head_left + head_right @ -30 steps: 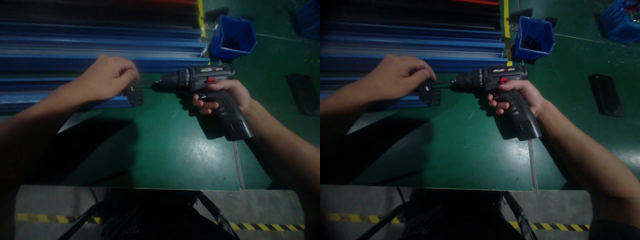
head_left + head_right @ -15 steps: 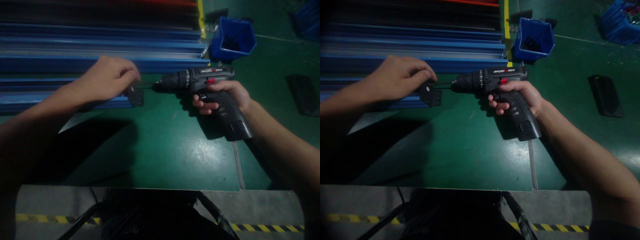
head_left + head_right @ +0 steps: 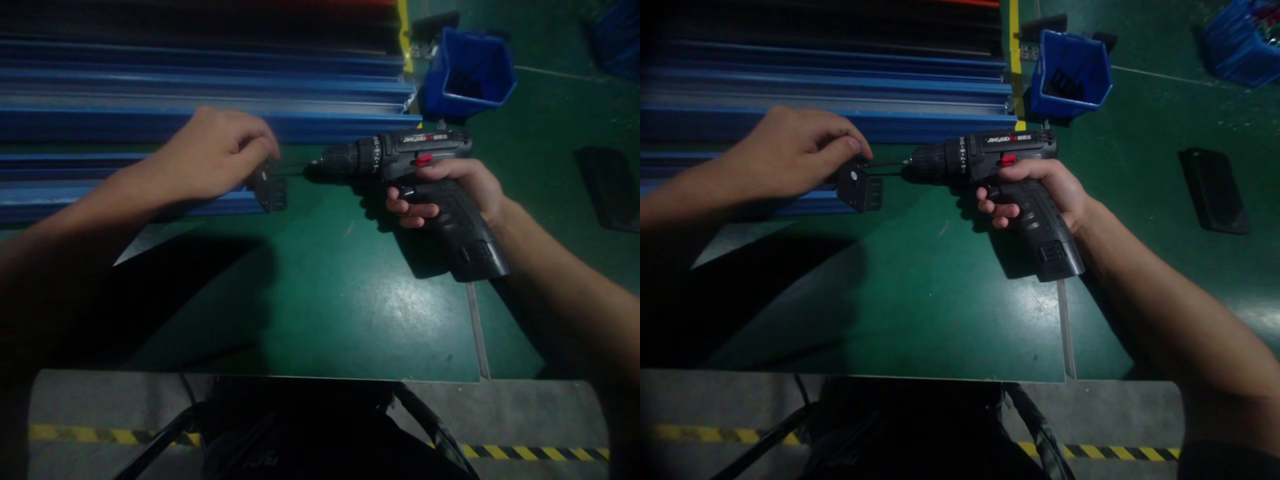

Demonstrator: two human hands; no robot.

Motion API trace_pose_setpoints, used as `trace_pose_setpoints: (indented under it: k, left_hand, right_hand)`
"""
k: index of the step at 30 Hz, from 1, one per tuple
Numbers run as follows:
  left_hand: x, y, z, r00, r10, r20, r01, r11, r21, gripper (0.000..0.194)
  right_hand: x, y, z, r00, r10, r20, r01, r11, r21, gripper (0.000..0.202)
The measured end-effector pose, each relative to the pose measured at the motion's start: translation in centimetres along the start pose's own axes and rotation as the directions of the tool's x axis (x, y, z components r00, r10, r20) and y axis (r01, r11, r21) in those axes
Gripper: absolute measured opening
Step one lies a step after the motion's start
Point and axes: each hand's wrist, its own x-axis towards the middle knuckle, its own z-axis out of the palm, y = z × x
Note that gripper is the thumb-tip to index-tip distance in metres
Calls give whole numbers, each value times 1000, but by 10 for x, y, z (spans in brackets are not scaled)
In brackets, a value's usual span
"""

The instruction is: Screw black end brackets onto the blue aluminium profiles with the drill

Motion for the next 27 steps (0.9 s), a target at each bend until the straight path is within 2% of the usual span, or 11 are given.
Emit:
trace_pose_setpoints:
  k: [10, 18, 27]
  left_hand:
    - [0, 1, 0, 1000, -12, 2, 12, 1000, 2, 52]
    - [0, 1, -1, 1000, -11, 0, 11, 1000, 23, 52]
    - [0, 7, -4, 1000, -16, -4, 16, 999, 39, 53]
  right_hand:
    - [-1, 0, 3, 1000, -9, -22, 9, 999, -34, 26]
    - [-2, -1, 0, 999, 3, 42, -1, 999, -41, 26]
    - [-1, -1, 3, 1000, -7, 2, 7, 999, -36, 26]
